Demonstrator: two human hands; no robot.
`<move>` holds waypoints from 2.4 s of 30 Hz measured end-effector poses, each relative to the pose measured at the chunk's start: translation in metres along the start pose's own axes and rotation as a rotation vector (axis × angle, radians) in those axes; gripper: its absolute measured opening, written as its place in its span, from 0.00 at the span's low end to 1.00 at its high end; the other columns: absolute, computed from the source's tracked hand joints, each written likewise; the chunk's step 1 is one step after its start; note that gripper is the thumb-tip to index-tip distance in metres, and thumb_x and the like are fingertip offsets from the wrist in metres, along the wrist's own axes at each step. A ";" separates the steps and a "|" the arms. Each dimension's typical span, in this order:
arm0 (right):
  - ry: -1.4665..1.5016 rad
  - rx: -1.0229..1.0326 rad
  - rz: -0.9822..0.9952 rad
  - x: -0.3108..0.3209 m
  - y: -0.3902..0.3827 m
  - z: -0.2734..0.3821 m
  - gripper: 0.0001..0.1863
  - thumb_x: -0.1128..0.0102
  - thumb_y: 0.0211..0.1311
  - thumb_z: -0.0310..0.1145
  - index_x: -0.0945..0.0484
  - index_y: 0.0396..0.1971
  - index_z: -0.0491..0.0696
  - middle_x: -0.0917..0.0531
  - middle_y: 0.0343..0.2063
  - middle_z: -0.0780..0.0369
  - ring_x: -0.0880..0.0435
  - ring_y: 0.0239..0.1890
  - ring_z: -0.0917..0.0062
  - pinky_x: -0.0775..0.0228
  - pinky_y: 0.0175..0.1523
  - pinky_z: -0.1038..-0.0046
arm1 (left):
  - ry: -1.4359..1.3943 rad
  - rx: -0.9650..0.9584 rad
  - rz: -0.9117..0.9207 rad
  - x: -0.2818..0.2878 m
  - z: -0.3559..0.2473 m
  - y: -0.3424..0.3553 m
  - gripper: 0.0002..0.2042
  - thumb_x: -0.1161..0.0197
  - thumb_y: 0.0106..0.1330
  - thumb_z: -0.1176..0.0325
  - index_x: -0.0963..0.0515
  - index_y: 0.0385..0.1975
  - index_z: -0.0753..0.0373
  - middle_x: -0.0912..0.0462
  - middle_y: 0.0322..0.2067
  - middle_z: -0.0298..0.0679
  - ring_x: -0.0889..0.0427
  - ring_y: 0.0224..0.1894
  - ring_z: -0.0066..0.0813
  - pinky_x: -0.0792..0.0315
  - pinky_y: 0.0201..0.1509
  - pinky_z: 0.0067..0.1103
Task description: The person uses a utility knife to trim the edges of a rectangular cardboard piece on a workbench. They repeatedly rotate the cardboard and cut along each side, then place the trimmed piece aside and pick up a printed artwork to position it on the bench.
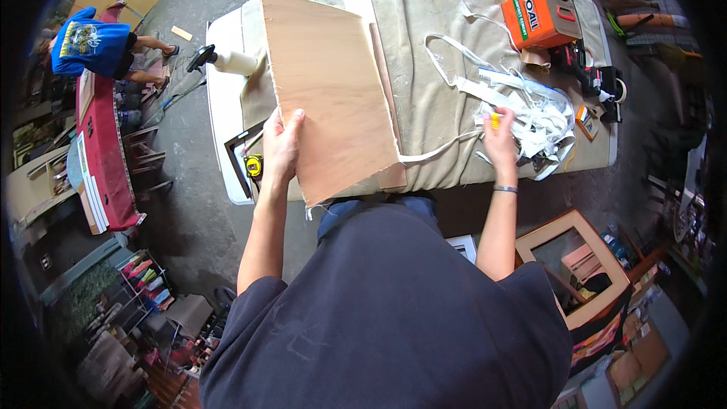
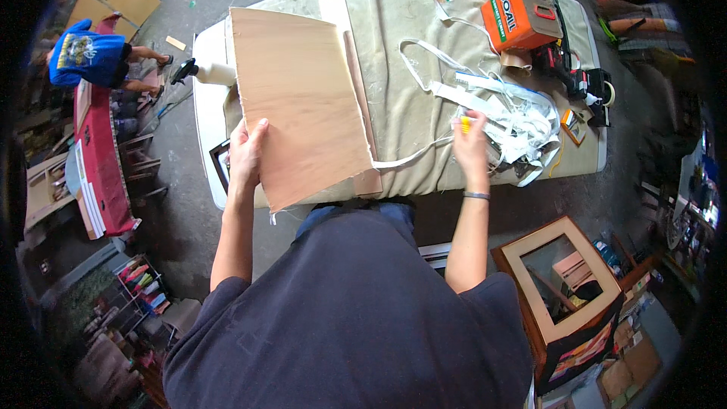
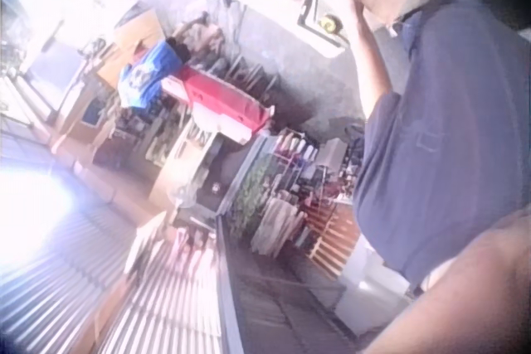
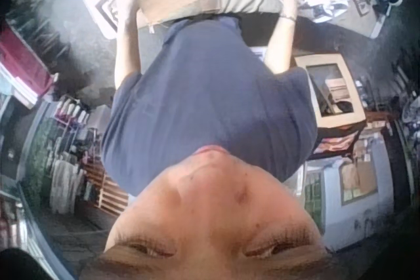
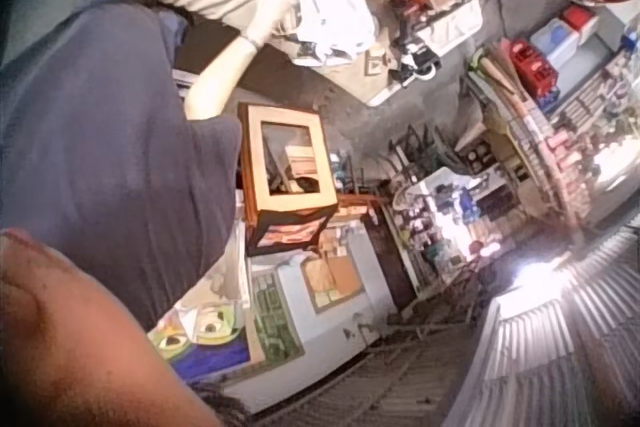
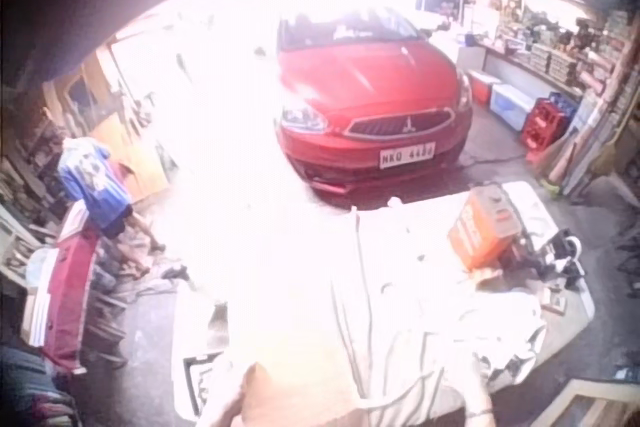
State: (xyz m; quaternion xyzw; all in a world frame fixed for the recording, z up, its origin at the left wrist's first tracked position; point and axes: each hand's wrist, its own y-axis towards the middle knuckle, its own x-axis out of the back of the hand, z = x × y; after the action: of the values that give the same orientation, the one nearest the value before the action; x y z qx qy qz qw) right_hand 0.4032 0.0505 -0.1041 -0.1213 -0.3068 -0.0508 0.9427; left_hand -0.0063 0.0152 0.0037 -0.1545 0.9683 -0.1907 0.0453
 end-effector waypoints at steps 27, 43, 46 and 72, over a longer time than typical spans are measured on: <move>-0.383 0.237 0.178 -0.307 0.177 0.123 0.16 0.49 0.65 0.37 0.22 0.44 0.43 0.18 0.36 0.43 0.19 0.41 0.47 0.27 0.48 0.53 | 0.142 -0.213 0.094 -0.019 -0.001 0.010 0.25 0.60 0.77 0.62 0.47 0.69 0.68 0.25 0.54 0.49 0.31 0.47 0.29 0.37 0.54 0.23; -0.390 0.179 0.239 -0.292 0.151 0.126 0.17 0.48 0.61 0.33 0.20 0.46 0.40 0.19 0.37 0.40 0.19 0.43 0.47 0.26 0.50 0.56 | 0.029 -0.232 0.081 -0.024 -0.001 0.009 0.24 0.60 0.77 0.66 0.45 0.67 0.75 0.39 0.67 0.50 0.43 0.70 0.35 0.51 0.72 0.26; -0.402 0.156 0.266 -0.286 0.128 0.119 0.18 0.48 0.61 0.33 0.21 0.48 0.41 0.19 0.37 0.40 0.19 0.44 0.47 0.26 0.50 0.55 | 0.043 -0.281 0.074 -0.026 0.002 0.010 0.25 0.61 0.76 0.65 0.48 0.69 0.72 0.37 0.66 0.52 0.40 0.70 0.39 0.47 0.71 0.27; -0.317 0.115 0.249 -0.225 -0.054 0.061 0.13 0.50 0.63 0.30 0.24 0.43 0.40 0.20 0.25 0.39 0.19 0.34 0.43 0.26 0.39 0.48 | -0.081 -0.279 0.043 -0.031 0.018 0.011 0.22 0.58 0.77 0.67 0.42 0.67 0.73 0.34 0.64 0.46 0.37 0.67 0.30 0.45 0.70 0.24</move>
State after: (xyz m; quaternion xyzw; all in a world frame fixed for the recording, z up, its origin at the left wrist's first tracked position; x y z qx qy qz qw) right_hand 0.1780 0.0194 -0.1792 -0.1110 -0.4364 0.1035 0.8869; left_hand 0.0228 0.0281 -0.0163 -0.1461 0.9859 -0.0467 0.0664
